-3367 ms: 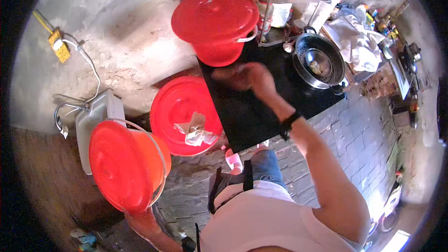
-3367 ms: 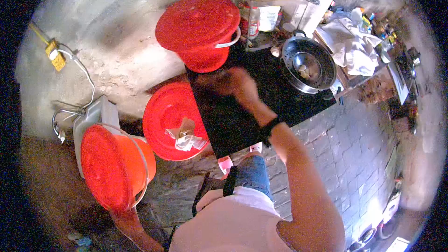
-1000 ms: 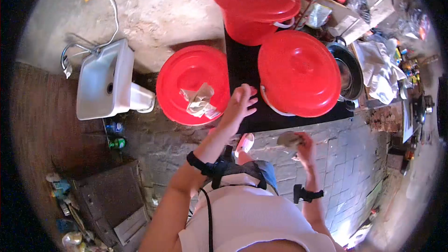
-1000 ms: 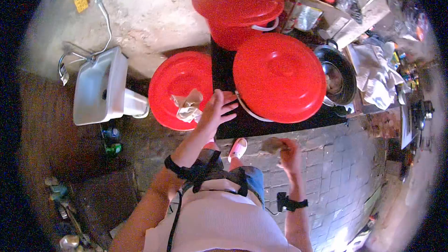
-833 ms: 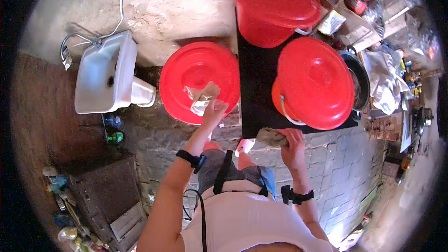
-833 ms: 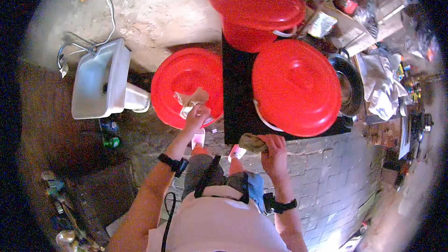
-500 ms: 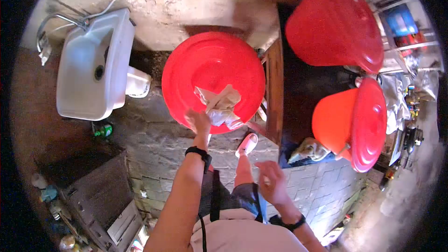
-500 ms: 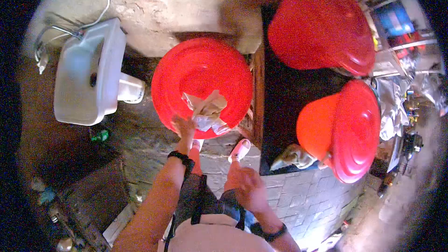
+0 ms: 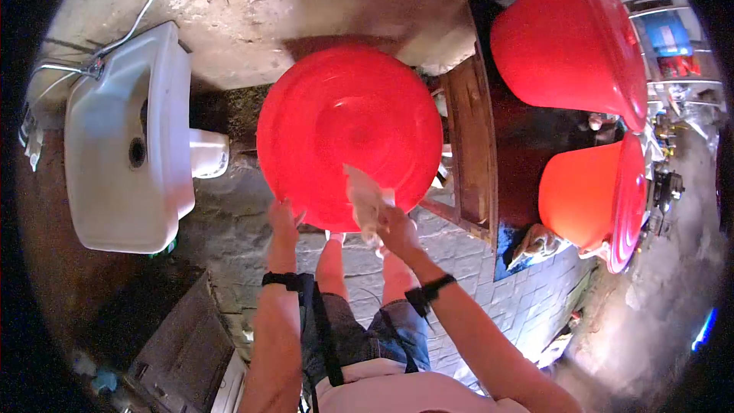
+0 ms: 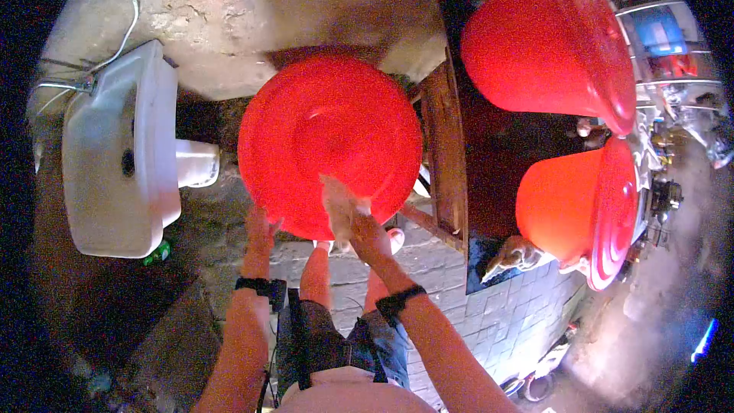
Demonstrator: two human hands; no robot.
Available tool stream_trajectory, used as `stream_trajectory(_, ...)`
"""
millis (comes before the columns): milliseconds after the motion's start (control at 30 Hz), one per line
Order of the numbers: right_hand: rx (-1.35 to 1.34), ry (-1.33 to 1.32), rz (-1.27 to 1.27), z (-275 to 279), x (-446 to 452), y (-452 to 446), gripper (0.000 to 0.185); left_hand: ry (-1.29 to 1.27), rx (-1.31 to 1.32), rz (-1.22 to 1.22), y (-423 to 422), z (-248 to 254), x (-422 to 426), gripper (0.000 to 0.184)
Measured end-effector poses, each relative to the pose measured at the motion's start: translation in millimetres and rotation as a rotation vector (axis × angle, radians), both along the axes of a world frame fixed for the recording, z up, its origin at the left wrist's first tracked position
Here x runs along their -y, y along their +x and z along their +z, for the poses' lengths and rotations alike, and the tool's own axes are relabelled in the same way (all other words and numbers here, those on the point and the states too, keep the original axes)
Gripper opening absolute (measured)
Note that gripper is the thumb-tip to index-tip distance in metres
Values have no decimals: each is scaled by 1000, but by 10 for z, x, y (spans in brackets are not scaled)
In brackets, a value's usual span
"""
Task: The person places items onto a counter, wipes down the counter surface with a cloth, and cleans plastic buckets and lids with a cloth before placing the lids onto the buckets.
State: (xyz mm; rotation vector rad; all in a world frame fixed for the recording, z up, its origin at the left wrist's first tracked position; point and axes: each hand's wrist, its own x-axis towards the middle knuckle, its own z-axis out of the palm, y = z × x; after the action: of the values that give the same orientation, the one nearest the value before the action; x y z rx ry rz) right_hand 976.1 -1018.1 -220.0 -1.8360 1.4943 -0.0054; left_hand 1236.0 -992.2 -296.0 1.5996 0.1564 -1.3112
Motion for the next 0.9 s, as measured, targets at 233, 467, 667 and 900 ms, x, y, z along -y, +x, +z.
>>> stream_trajectory(233, -183, 140, -81, 475, -1052, -674, 31, 12, 237, -114, 56, -625, 49, 41)
stream_trajectory(467, -142, 78, -281, 348, -1627, -973, 33, -132, 27, 8, 31, -350, 128, 46)
stream_trajectory(667, -154, 139, -320, 404, -1657, -932, 34, -121, 120, 94, -78, 591, 184, 53)
stream_trajectory(900, -159, 219, -476, 780, -1586, -869, 37, -376, -376, -115, 140, 719, 294, 55)
